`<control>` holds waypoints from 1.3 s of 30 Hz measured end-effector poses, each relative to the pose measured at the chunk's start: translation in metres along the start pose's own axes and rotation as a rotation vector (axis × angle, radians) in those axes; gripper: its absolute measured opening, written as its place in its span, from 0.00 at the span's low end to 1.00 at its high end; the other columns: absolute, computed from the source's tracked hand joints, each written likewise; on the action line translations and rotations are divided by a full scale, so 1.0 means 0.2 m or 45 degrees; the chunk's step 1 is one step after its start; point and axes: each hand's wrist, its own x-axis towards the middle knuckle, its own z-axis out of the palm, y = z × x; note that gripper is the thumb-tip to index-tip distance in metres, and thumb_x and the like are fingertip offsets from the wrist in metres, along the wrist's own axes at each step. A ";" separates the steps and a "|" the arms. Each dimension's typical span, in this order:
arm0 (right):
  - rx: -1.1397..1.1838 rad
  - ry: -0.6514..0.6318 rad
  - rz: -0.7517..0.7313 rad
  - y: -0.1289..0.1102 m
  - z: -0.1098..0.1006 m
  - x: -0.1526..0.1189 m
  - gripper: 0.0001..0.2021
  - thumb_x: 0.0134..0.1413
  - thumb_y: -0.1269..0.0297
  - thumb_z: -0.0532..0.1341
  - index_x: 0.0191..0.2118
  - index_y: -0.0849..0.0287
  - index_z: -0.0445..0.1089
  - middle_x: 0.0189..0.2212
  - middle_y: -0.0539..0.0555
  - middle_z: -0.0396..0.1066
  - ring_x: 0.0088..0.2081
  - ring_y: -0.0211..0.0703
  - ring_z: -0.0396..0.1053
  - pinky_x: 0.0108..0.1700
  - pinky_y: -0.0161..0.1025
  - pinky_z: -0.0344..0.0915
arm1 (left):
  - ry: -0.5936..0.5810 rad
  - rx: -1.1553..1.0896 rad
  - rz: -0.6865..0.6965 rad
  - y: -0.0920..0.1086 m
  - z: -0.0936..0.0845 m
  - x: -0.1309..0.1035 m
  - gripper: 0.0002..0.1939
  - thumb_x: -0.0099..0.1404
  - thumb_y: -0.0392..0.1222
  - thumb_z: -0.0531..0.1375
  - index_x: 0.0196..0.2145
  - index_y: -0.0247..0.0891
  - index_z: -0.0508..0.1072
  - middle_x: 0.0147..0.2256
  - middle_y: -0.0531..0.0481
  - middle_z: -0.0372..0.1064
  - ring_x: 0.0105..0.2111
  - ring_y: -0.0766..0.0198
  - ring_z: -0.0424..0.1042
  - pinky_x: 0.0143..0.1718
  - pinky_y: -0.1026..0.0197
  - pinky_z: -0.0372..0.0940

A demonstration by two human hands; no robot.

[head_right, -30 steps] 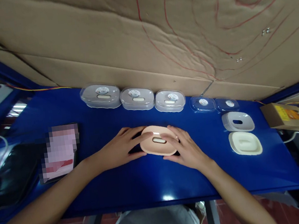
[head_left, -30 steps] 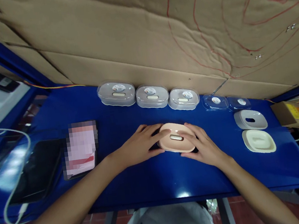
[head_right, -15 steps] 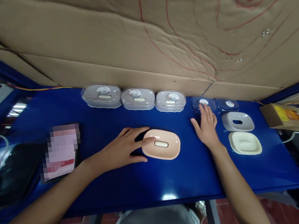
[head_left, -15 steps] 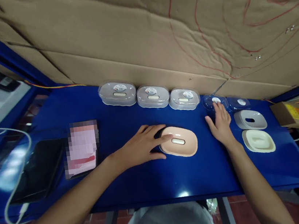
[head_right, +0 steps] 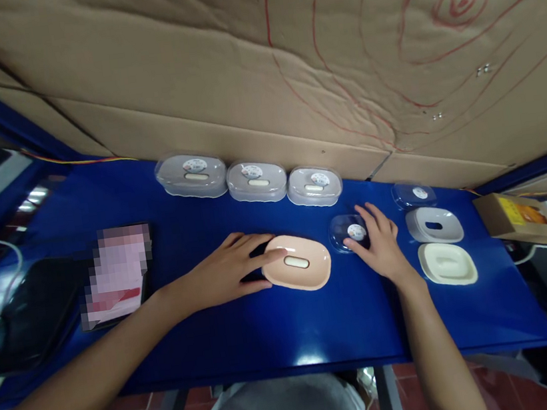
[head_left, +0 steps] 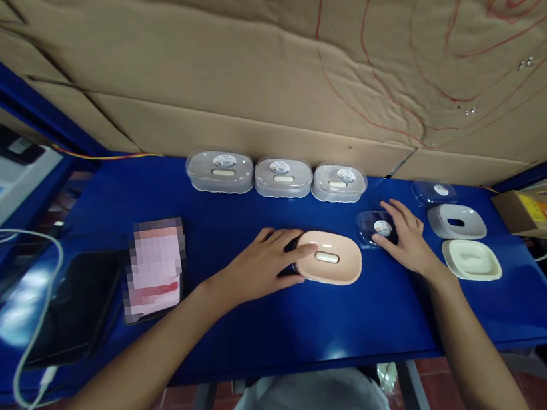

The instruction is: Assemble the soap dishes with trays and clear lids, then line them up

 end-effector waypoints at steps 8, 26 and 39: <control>0.190 -0.355 -0.081 -0.02 -0.12 -0.08 0.42 0.64 0.43 0.67 0.77 0.44 0.49 0.79 0.62 0.47 0.79 0.64 0.45 0.74 0.71 0.52 | 0.037 -0.025 -0.007 0.00 0.00 0.00 0.32 0.76 0.51 0.65 0.72 0.47 0.62 0.68 0.38 0.64 0.66 0.43 0.66 0.65 0.44 0.56; 0.160 -0.146 -0.370 -0.37 -0.06 -0.11 0.43 0.59 0.39 0.71 0.73 0.47 0.58 0.70 0.63 0.64 0.69 0.66 0.63 0.68 0.65 0.63 | 0.089 -0.026 -0.072 0.00 0.05 0.00 0.48 0.77 0.57 0.62 0.78 0.38 0.39 0.70 0.35 0.63 0.68 0.46 0.65 0.66 0.48 0.51; 0.021 -0.001 -0.437 -0.56 0.05 -0.14 0.41 0.61 0.37 0.68 0.73 0.51 0.60 0.69 0.66 0.64 0.66 0.69 0.64 0.65 0.66 0.65 | 0.147 0.016 -0.067 0.02 0.08 0.00 0.47 0.77 0.60 0.62 0.77 0.35 0.43 0.68 0.34 0.66 0.65 0.44 0.67 0.64 0.47 0.52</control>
